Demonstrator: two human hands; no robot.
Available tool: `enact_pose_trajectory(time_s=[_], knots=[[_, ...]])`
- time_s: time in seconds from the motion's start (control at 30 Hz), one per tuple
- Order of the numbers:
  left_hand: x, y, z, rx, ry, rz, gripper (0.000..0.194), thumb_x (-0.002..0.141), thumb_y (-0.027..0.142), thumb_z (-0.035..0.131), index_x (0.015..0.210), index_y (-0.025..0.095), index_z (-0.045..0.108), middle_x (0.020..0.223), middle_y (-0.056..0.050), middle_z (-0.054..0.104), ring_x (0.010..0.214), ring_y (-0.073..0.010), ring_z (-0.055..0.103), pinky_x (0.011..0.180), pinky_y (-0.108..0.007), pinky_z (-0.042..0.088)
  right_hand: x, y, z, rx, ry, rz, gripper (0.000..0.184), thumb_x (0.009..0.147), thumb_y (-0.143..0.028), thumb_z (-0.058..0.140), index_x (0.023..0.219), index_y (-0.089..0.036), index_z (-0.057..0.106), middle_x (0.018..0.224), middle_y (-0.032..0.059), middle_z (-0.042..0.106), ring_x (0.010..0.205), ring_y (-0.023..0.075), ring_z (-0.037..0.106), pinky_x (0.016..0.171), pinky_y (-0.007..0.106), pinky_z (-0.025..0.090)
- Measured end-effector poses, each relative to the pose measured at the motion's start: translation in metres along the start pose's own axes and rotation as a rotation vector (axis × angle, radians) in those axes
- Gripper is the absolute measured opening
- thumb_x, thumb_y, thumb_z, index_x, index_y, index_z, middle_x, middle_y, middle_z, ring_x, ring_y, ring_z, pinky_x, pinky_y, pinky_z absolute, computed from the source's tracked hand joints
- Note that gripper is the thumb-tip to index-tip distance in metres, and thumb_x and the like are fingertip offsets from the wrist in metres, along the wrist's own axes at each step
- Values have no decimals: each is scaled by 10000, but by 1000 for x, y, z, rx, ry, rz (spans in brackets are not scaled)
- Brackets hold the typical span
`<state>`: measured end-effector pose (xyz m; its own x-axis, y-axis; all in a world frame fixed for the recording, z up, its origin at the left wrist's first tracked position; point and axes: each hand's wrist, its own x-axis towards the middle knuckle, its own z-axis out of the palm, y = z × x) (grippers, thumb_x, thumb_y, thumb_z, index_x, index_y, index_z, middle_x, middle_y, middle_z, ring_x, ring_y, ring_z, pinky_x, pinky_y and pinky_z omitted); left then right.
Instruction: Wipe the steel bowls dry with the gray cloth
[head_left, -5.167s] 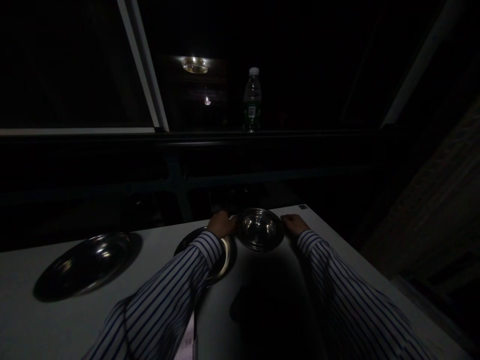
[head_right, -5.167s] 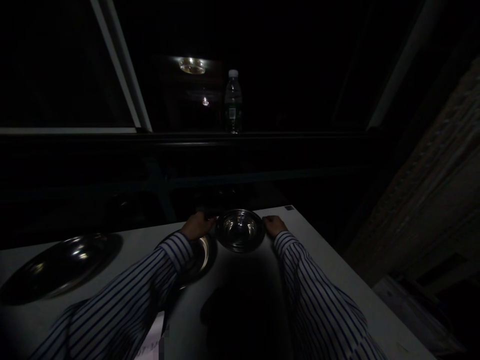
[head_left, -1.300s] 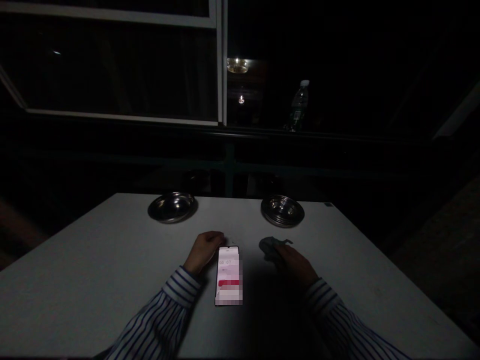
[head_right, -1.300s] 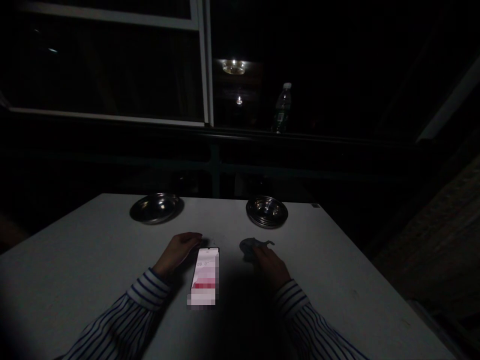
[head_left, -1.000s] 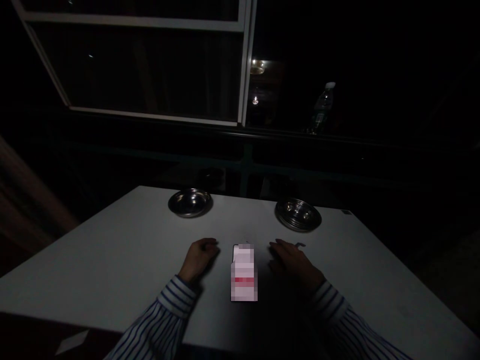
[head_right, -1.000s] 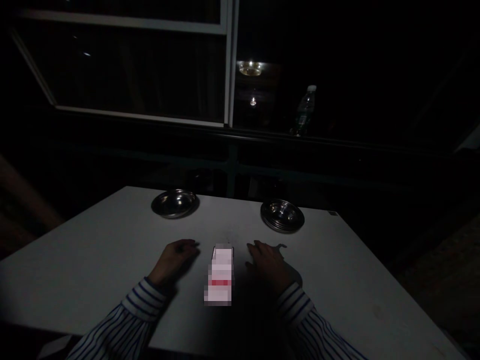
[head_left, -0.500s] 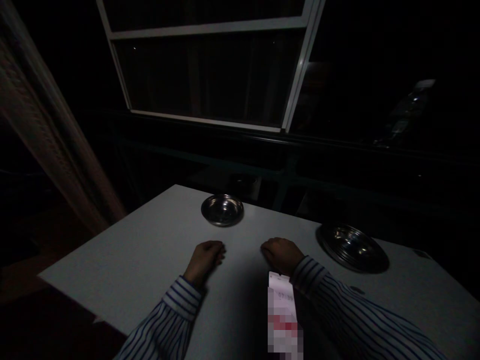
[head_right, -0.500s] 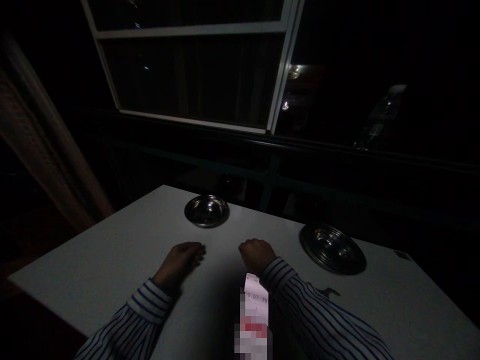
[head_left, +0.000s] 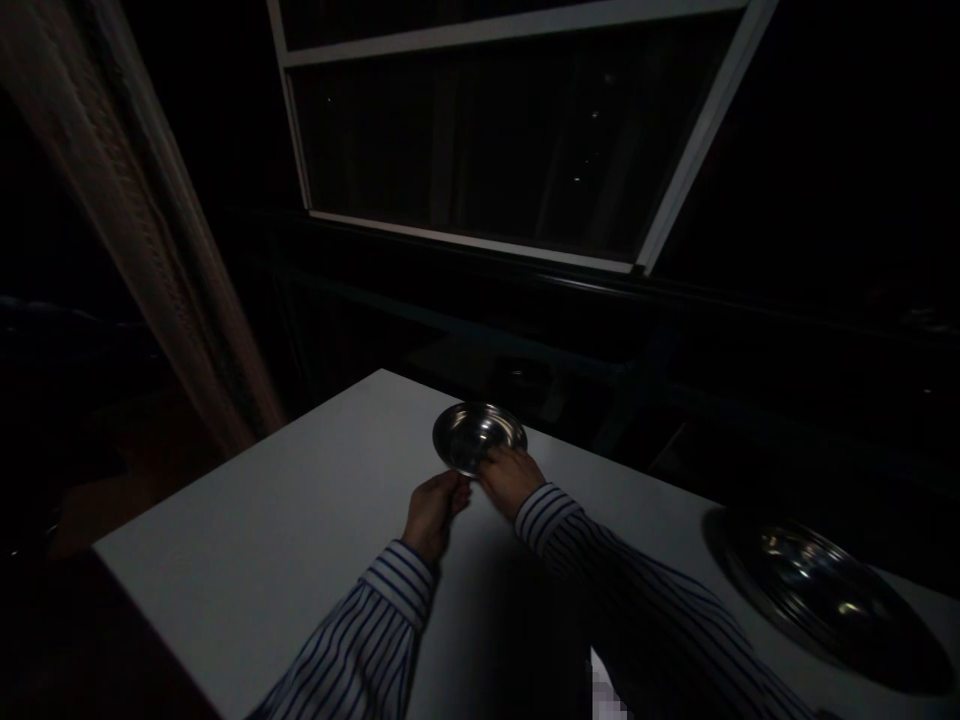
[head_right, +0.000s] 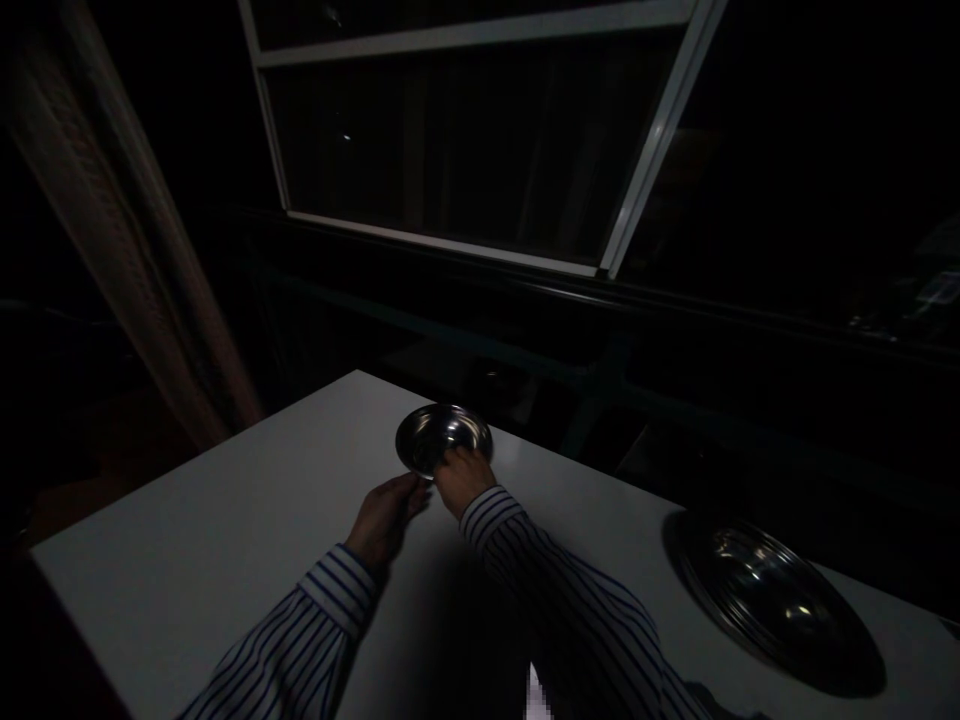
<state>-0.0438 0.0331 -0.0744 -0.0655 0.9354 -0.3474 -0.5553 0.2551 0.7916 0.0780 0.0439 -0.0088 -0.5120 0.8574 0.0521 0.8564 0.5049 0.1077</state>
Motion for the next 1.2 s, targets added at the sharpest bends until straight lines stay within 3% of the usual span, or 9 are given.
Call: enact_pose_trajectory(time_s=[0.67, 0.9, 1.07, 1.13, 1.2], knots=[[5, -2, -3, -29, -17, 54, 165, 625, 217, 651, 745, 105, 628, 736, -58, 638, 553, -63, 536, 575, -211, 453, 6, 1, -10, -6, -35, -54, 278, 848, -216, 369, 938, -150, 624, 968, 103, 610, 951, 237, 515, 797, 364, 368], [6, -2, -10, 95, 59, 107, 193, 639, 216, 604, 773, 77, 614, 663, -62, 621, 510, -80, 530, 533, -229, 443, 5, 4, -16, -9, 38, -65, 293, 864, -231, 352, 966, -138, 611, 990, 104, 596, 970, 225, 492, 840, 348, 348], [12, 21, -14, 221, 178, 226, 313, 673, 336, 584, 887, 108, 602, 565, -1, 579, 450, -87, 499, 433, -202, 368, 1, 9, -21, -33, 101, -85, 272, 862, -230, 369, 940, -139, 613, 972, 96, 598, 957, 220, 490, 852, 351, 333], [14, 37, -8, 339, 122, 254, 386, 676, 424, 572, 873, 93, 612, 549, -14, 582, 453, -105, 517, 434, -214, 378, 0, 9, -22, -38, 117, -88, 276, 869, -234, 359, 937, -147, 612, 968, 89, 596, 951, 216, 490, 842, 349, 335], [15, 52, 0, 493, 52, 187, 421, 681, 461, 558, 827, 71, 618, 499, -22, 564, 422, -113, 510, 422, -224, 383, -1, 9, -23, -38, 125, -93, 281, 874, -230, 350, 949, -152, 610, 974, 86, 594, 952, 212, 487, 838, 344, 335]])
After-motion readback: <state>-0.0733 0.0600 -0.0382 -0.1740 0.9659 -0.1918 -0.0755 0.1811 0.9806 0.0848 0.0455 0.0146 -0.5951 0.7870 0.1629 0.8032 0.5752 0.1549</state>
